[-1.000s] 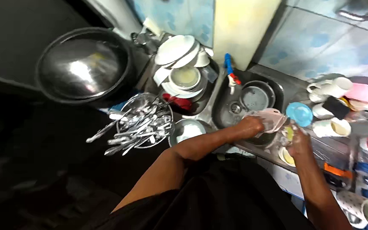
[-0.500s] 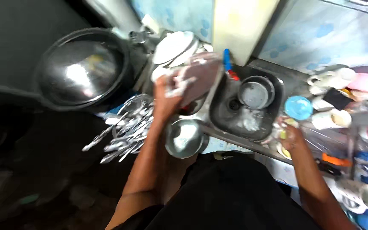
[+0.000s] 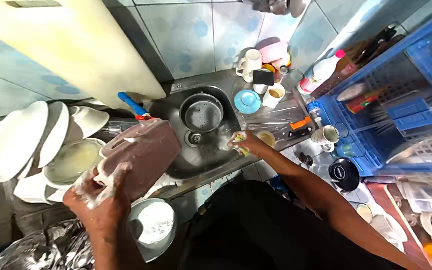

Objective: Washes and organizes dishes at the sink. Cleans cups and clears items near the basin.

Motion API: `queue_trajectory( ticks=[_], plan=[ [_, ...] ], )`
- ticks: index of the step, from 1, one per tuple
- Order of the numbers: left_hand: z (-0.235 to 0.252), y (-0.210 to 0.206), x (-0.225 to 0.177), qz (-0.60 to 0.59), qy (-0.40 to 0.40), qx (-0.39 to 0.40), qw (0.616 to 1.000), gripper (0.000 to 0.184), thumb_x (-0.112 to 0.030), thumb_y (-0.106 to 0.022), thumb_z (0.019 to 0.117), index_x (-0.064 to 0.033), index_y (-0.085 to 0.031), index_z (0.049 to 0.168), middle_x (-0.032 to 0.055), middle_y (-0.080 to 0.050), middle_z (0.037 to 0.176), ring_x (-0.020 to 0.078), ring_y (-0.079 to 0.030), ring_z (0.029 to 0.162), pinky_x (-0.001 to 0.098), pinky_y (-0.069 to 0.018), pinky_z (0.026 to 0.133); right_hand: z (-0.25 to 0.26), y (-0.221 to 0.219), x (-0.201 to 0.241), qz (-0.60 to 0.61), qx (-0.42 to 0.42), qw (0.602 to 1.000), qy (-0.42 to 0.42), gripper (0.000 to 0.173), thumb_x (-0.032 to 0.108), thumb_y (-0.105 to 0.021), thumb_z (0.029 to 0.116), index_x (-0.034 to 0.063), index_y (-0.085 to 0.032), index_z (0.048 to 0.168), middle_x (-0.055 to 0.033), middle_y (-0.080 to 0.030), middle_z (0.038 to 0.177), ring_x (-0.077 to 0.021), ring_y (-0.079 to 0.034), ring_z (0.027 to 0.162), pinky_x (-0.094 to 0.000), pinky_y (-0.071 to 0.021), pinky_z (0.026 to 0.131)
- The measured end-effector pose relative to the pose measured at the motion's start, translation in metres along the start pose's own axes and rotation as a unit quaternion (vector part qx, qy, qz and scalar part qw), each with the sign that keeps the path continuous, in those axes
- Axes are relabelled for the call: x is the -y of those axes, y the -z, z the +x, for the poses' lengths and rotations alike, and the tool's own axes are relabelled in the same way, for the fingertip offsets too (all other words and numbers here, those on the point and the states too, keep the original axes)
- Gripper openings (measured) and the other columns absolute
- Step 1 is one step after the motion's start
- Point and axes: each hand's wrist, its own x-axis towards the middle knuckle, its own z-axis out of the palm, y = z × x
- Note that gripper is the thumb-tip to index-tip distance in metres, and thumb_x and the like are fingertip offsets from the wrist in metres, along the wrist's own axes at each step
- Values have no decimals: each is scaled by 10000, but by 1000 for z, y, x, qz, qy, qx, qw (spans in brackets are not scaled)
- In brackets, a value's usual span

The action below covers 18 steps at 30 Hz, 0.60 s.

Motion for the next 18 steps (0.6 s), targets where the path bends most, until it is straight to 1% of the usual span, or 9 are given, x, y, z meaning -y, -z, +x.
queue_trajectory(
  ticks=[1,4,6,8,10,11,13,15,18],
  plan=[
    [0,-7,-2,2,-6,12,1000,295,-190,-817,835,-53,-650,1036,-36,-671,934,55,-661,860,288,-580,827,-3,7,3,2,-19,1000,-8,279,173,-686,985,4,-636,1201,-78,-634,839,-101,-564,587,-274,-532,561],
    [0,-19,-5,19,-12,52,998,287,-221,-803,848,-61,-662,1040,-54,-669,929,18,-650,847,256,-575,802,-20,38,15,25,-104,994,-8,278,145,-624,1017,7,-611,1258,-77,-656,932,-91,-584,646,-267,-534,572],
    [-7,-23,-13,60,10,73,995,319,-287,-783,891,-72,-677,1100,-28,-678,963,23,-644,857,285,-576,809,-43,59,19,35,-174,984,20,279,105,-591,1019,40,-617,1289,-53,-694,1044,-77,-630,749,-262,-560,649],
    [-14,-24,-27,103,27,69,992,311,-310,-750,925,-81,-709,1132,22,-702,977,60,-649,833,321,-571,783,-70,73,19,34,-181,981,56,317,126,-505,1053,126,-590,1359,5,-690,1156,-38,-638,826,-231,-557,716],
    [-8,-15,-33,111,-2,75,991,214,-249,-725,928,-64,-723,1036,19,-704,903,50,-647,778,279,-566,736,-71,91,3,80,-174,976,103,282,154,-492,1051,153,-620,1302,49,-700,1095,-18,-651,823,-203,-573,688],
    [-2,-3,-34,107,-22,83,991,183,-206,-722,922,-44,-715,1005,14,-695,886,36,-639,779,247,-557,738,-67,101,-7,110,-163,974,113,279,157,-464,1055,147,-599,1298,49,-696,1096,-35,-666,851,-219,-586,695],
    [7,35,-44,115,-46,66,990,194,-162,-737,911,-20,-722,1043,12,-718,933,1,-656,834,202,-560,789,-55,120,-22,141,-129,975,115,231,157,-473,1047,146,-595,1242,57,-704,977,-52,-682,765,-233,-599,621],
    [8,84,-58,159,-62,6,985,260,-174,-756,909,-9,-719,1106,17,-732,996,-9,-665,893,199,-559,848,-49,121,-24,150,-103,977,109,176,180,-499,1042,168,-634,1156,81,-714,860,-44,-671,647,-223,-587,535],
    [-1,156,-86,242,-96,-102,960,254,-180,-742,908,-31,-703,1110,-46,-712,985,-53,-639,863,167,-546,805,-41,107,-14,127,-107,984,69,157,195,-450,1082,180,-597,1137,94,-690,816,-32,-642,582,-210,-570,499]
  ],
)
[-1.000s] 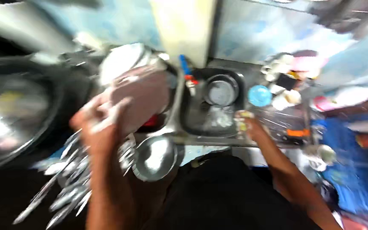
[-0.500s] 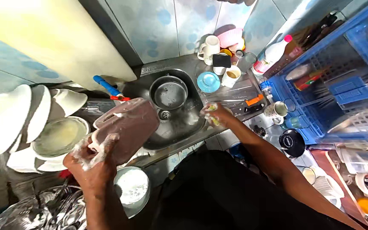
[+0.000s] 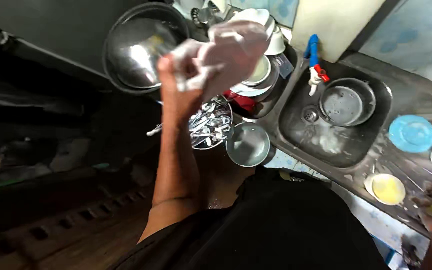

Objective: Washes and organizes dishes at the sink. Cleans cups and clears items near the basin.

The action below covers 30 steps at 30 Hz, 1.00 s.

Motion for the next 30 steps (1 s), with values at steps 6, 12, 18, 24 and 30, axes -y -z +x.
queue_trajectory(
  ticks=[6,12,18,24,30],
  plan=[
    [-35,107,28,79,33,-172,981,206,-125,-708,884,-81,-627,1069,-101,-660,973,-7,-636,896,247,-556,845,33,-31,-1,-45,29,999,7,120,241,-519,1049,201,-610,1116,105,-677,767,-38,-626,551,-231,-578,511],
    [-96,105,19,283,106,-134,944,257,-196,-647,963,-12,-685,1139,139,-651,990,173,-619,836,342,-530,764,45,-58,12,-84,34,996,-1,173,226,-544,1031,150,-587,1181,84,-665,819,-56,-646,585,-254,-597,524],
    [-131,11,21,368,220,-6,903,351,-54,-628,929,-49,-660,1279,270,-586,1291,484,-628,1078,683,-520,838,37,-77,28,-90,42,995,0,185,187,-553,996,115,-605,1158,62,-667,837,-70,-649,603,-251,-593,528],
    [-120,-50,46,366,348,89,858,482,-99,-813,805,11,-630,1238,338,-505,1360,530,-633,1036,695,-540,773,30,-78,35,-85,13,996,17,213,165,-561,981,68,-605,1166,28,-646,812,-93,-639,596,-274,-595,539],
    [-113,-67,59,318,382,168,852,532,-296,-787,881,-2,-622,1292,347,-494,1393,538,-590,1158,698,-519,880,21,-67,16,-51,-49,997,-20,225,145,-502,1036,68,-577,1234,12,-633,820,-82,-600,536,-264,-569,483]
  ],
)
